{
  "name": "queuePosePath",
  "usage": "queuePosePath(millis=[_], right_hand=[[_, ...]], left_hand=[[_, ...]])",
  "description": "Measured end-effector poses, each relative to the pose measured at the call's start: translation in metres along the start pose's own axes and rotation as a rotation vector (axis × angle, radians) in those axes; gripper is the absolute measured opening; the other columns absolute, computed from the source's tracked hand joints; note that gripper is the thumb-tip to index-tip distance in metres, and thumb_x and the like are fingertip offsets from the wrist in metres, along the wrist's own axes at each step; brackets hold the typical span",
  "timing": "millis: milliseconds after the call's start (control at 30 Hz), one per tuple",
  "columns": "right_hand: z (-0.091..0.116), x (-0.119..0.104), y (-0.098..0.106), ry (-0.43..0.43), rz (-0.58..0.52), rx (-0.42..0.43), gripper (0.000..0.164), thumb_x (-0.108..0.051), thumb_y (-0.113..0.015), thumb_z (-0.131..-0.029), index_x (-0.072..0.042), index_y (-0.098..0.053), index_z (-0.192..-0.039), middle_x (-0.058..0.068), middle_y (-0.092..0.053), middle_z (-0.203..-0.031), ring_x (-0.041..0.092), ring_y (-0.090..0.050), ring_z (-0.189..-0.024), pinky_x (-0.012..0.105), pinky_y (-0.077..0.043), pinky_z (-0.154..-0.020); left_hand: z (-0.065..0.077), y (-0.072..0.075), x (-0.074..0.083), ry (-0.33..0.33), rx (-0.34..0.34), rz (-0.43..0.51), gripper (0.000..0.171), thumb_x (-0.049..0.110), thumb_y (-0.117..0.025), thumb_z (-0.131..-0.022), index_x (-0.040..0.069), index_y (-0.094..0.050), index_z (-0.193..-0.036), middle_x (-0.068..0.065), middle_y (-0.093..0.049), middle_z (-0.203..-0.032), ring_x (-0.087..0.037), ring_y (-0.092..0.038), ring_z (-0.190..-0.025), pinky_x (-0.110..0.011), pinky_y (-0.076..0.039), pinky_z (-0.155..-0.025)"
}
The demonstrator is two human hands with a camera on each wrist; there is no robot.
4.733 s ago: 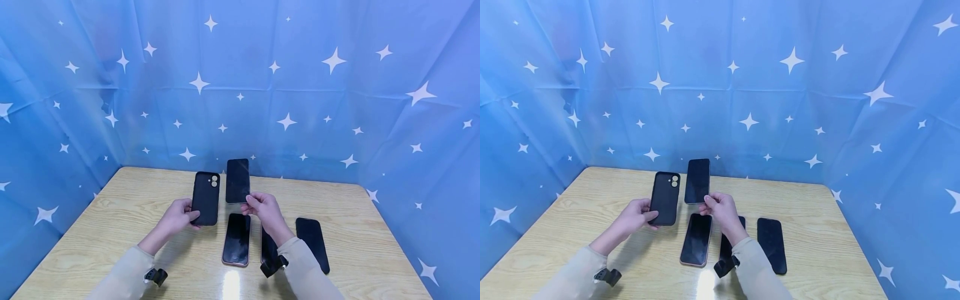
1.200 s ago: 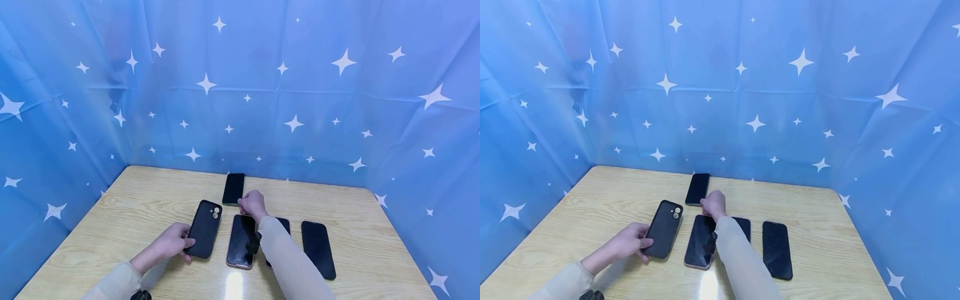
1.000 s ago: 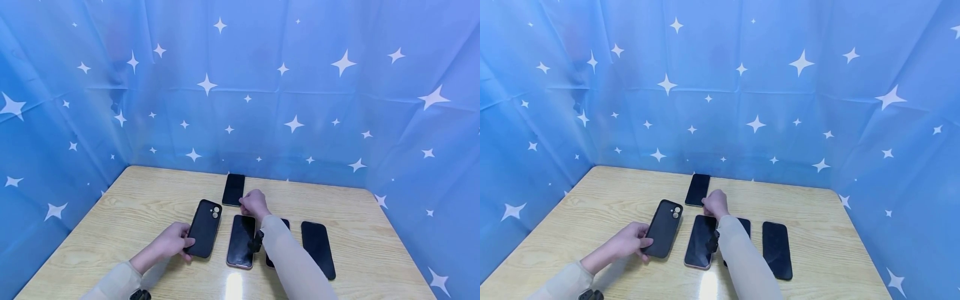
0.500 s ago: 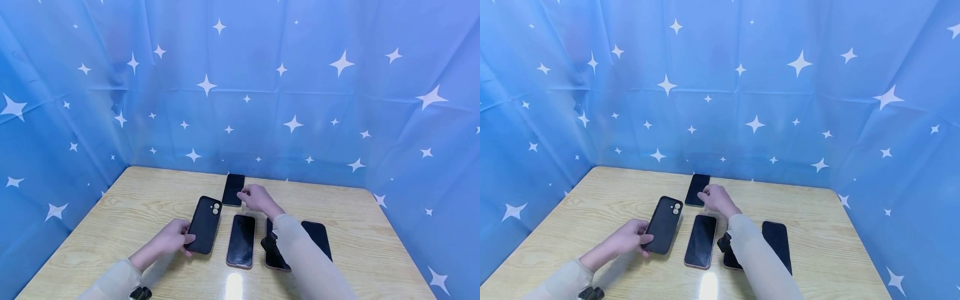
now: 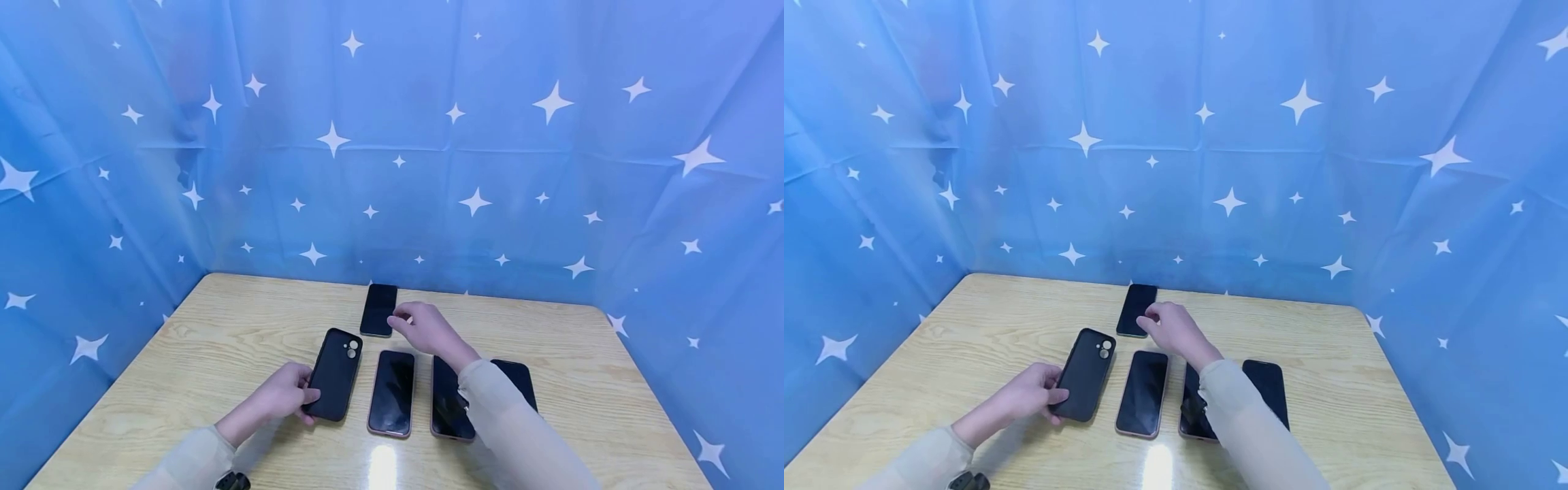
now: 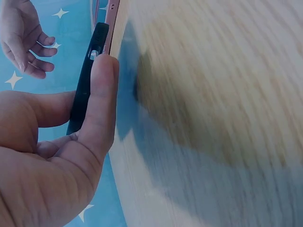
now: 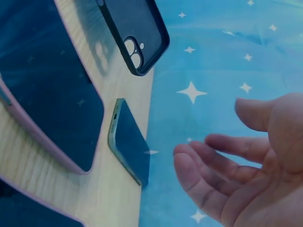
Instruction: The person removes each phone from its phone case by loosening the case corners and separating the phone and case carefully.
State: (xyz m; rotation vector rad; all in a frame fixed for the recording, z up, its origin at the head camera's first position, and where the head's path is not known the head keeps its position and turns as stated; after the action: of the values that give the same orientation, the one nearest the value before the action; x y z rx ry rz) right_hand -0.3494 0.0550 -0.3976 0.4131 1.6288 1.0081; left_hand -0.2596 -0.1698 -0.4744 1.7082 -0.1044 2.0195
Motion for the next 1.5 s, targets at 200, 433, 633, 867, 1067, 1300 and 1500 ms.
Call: queuePosePath(millis=[200,433,633,867,1067,1300,1500], right_hand=[[0.007,0.008,0.000,0.010,-0.025,0.066,0.035,-0.026,-0.058,-0.107,-0.003,-0.067,-0.132,0.012,-0.068,-0.123,0.028,-0.068,-0.103,0.046,-0.060,-0.093],[0.011,0.016,-0.001,-0.026,-0.060,0.088,0.036,-0.027,-0.059,-0.107,-0.004,-0.068,-0.132,0.013,-0.068,-0.125,0.028,-0.067,-0.103,0.046,-0.061,-0.091],[0.012,0.021,-0.002,-0.033,-0.080,0.084,0.035,-0.027,-0.059,-0.107,-0.003,-0.069,-0.130,0.015,-0.067,-0.128,0.028,-0.068,-0.103,0.045,-0.061,-0.090],[0.015,0.027,-0.006,-0.039,-0.086,0.078,0.034,-0.025,-0.059,-0.107,-0.001,-0.070,-0.129,0.016,-0.067,-0.128,0.030,-0.068,-0.101,0.046,-0.061,-0.088],[0.017,0.032,-0.007,-0.049,-0.088,0.075,0.035,-0.026,-0.059,-0.107,-0.001,-0.069,-0.129,0.016,-0.066,-0.130,0.031,-0.068,-0.103,0.047,-0.061,-0.089],[0.019,0.035,-0.005,-0.046,-0.080,0.090,0.035,-0.027,-0.059,-0.106,-0.001,-0.070,-0.128,0.016,-0.067,-0.127,0.032,-0.068,-0.104,0.048,-0.061,-0.091],[0.024,0.039,-0.001,-0.040,-0.083,0.118,0.035,-0.026,-0.060,-0.106,0.000,-0.070,-0.128,0.016,-0.067,-0.125,0.031,-0.068,-0.102,0.048,-0.061,-0.090]], left_hand=[[0.000,-0.004,-0.006,0.024,-0.003,-0.003,0.003,-0.015,-0.058,-0.094,-0.017,-0.058,-0.096,-0.018,-0.066,-0.080,-0.031,-0.073,-0.064,-0.040,-0.067,-0.061],[-0.001,-0.002,-0.009,0.071,0.077,-0.147,0.010,-0.011,-0.062,-0.094,-0.011,-0.056,-0.086,-0.017,-0.065,-0.073,-0.029,-0.071,-0.056,-0.040,-0.066,-0.059],[0.001,0.006,-0.004,0.098,0.229,-0.468,0.040,0.000,-0.076,-0.088,0.007,-0.044,-0.066,-0.009,-0.060,-0.054,-0.020,-0.065,-0.041,-0.026,-0.058,-0.057],[0.002,0.007,-0.001,0.070,0.270,-0.578,0.041,0.005,-0.081,-0.085,0.009,-0.046,-0.063,-0.004,-0.056,-0.049,-0.016,-0.060,-0.035,-0.025,-0.052,-0.049],[0.002,0.007,0.000,0.098,0.270,-0.634,0.040,0.008,-0.083,-0.085,0.009,-0.049,-0.064,-0.003,-0.055,-0.049,-0.013,-0.058,-0.034,-0.025,-0.050,-0.044],[0.001,0.005,0.002,0.085,0.271,-0.689,0.038,0.009,-0.081,-0.087,0.009,-0.050,-0.064,0.000,-0.054,-0.042,-0.012,-0.055,-0.032,-0.024,-0.047,-0.042],[-0.001,0.007,0.016,0.041,0.344,-0.784,0.039,0.015,-0.079,-0.090,0.011,-0.050,-0.064,0.001,-0.050,-0.052,-0.013,-0.050,-0.045,-0.026,-0.041,-0.047]])
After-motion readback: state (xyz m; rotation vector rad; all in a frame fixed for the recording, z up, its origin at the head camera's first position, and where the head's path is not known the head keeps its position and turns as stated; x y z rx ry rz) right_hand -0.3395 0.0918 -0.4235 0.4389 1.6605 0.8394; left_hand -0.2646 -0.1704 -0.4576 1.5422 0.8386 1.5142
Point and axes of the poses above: each hand's wrist, its own z-axis away from the middle knuckle, its own y-axis out of the back of the hand, x = y × z, the point moved 8 cm from there along -z, towards the middle knuckle
